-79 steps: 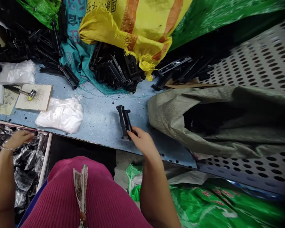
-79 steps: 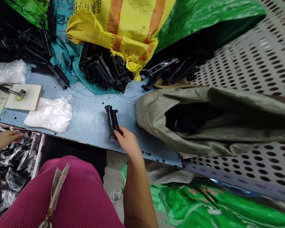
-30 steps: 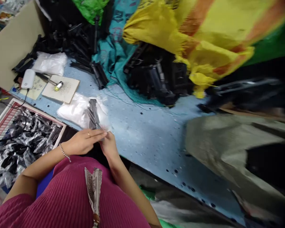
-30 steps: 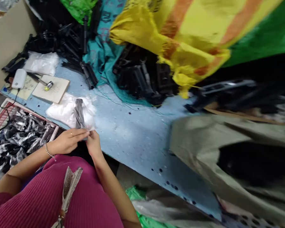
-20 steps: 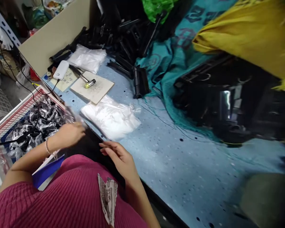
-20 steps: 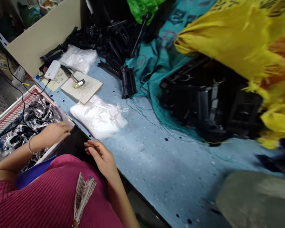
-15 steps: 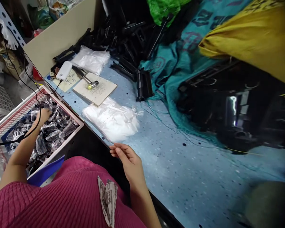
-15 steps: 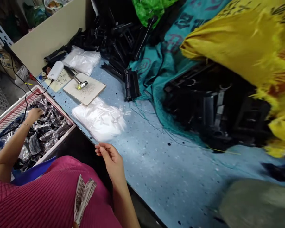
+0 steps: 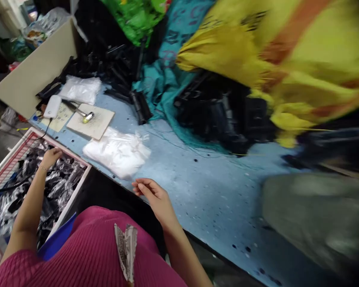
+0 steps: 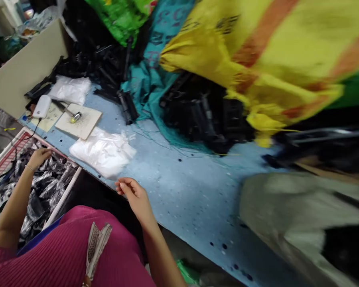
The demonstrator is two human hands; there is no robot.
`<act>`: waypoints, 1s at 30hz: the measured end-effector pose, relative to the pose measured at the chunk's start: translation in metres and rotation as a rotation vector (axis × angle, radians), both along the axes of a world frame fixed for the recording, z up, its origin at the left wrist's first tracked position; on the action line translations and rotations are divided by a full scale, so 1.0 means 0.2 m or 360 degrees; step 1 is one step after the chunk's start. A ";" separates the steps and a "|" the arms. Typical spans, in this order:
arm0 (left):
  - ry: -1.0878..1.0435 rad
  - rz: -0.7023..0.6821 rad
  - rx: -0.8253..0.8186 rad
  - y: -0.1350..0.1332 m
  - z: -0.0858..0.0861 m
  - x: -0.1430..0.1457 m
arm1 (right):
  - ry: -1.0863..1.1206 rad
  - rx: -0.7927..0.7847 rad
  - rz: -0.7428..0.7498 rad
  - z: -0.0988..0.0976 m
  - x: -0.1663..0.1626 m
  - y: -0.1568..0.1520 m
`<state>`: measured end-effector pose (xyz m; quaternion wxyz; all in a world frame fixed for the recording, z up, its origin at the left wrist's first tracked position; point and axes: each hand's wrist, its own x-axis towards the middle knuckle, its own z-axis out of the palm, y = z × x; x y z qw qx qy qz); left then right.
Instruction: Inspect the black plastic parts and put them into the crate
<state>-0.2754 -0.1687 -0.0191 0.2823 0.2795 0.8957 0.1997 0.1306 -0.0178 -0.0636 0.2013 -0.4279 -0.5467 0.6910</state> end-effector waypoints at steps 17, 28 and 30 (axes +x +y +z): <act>-0.1249 -0.0859 0.0929 1.11 0.00 1.19 | -0.0865 0.1397 -0.0769 0.17 0.11 1.08; -0.1862 -0.0423 0.0935 1.15 0.04 1.40 | -0.0353 0.1497 -0.0485 0.16 0.16 0.56; -0.2024 -0.0446 0.0768 1.12 0.05 1.44 | -0.0516 0.1703 -0.0471 0.18 0.17 0.65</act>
